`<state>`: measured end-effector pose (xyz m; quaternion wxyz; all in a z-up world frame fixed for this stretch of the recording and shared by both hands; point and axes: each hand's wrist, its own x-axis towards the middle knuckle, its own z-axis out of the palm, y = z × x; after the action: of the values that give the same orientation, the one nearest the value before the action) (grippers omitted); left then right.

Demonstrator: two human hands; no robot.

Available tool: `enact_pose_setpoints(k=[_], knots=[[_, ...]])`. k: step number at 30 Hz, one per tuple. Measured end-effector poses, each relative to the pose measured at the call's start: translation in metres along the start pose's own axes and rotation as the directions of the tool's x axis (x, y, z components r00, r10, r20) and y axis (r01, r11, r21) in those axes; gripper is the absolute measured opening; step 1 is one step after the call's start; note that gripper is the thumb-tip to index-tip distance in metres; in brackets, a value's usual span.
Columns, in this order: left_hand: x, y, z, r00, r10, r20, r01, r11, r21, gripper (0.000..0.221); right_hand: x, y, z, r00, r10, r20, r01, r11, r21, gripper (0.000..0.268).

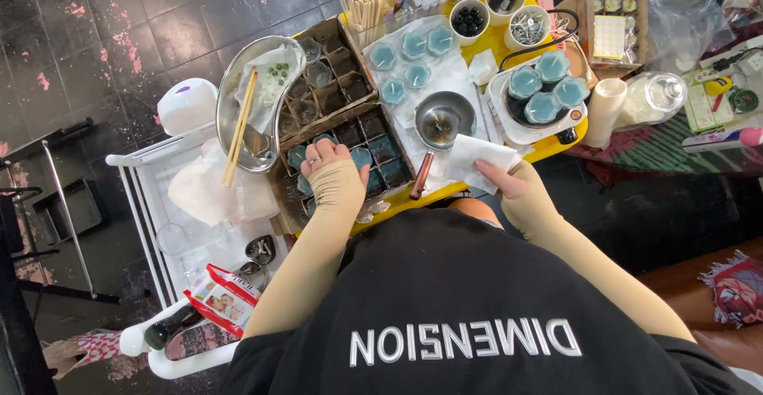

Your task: Cleaning small blue candle jars with a cloth and placing black beads inside them using tweezers.

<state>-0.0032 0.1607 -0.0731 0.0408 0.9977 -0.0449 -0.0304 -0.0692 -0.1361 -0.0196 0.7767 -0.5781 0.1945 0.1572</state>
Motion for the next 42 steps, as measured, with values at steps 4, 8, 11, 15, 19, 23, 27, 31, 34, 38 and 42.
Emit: enact_pose_setpoints(k=[4,8,11,15,19,23,27,31,34,38,42], knots=[[0.004,0.005,0.002,0.999,0.005,-0.051,-0.001,0.997,0.083,0.058,-0.007,-0.01,0.012,1.0,-0.025,0.004,0.025,1.0,0.002,0.038],[0.004,0.004,0.002,0.999,0.039,-0.013,-0.038,0.995,0.092,0.063,-0.01,-0.005,0.011,1.0,-0.015,-0.002,0.014,1.0,-0.026,0.038],[0.009,0.008,-0.003,0.997,0.026,0.071,-0.034,0.993,0.112,0.061,-0.01,-0.002,0.008,1.0,-0.016,-0.006,0.016,1.0,-0.026,0.039],[0.018,0.013,-0.009,0.979,-0.02,0.202,-0.011,0.989,0.149,0.055,-0.013,-0.003,0.003,0.999,-0.008,-0.035,0.005,0.998,-0.068,0.039],[0.026,0.013,0.007,0.992,0.0,0.13,-0.028,0.976,0.217,0.062,-0.014,-0.005,0.001,0.998,0.009,-0.056,-0.013,0.997,-0.073,0.039],[0.025,0.009,0.005,0.984,-0.024,0.176,0.006,0.995,0.097,0.054,-0.012,-0.001,-0.003,0.998,-0.032,-0.049,0.026,0.993,-0.119,0.039],[0.019,-0.002,-0.004,0.996,0.032,0.084,-0.03,0.999,-0.03,0.055,-0.01,0.005,-0.008,0.997,-0.051,-0.052,0.045,0.993,-0.107,0.038],[0.013,-0.019,-0.029,1.0,0.008,0.029,0.0,0.97,-0.242,0.047,-0.008,-0.004,-0.006,0.997,-0.042,-0.065,0.038,0.997,-0.071,0.036],[0.012,-0.035,-0.037,0.996,0.088,-0.004,-0.081,0.892,-0.445,0.048,0.0,-0.004,-0.006,0.998,-0.045,-0.042,0.047,0.998,0.042,0.032],[0.014,-0.036,-0.025,0.921,0.304,0.242,0.172,0.239,-0.955,0.044,0.003,-0.016,0.002,0.999,-0.04,-0.006,0.04,0.995,0.09,0.032],[0.012,-0.014,-0.024,0.854,0.463,0.239,0.362,-0.198,-0.911,0.053,0.009,-0.021,0.003,0.995,-0.064,0.075,0.061,0.997,0.037,0.033]])
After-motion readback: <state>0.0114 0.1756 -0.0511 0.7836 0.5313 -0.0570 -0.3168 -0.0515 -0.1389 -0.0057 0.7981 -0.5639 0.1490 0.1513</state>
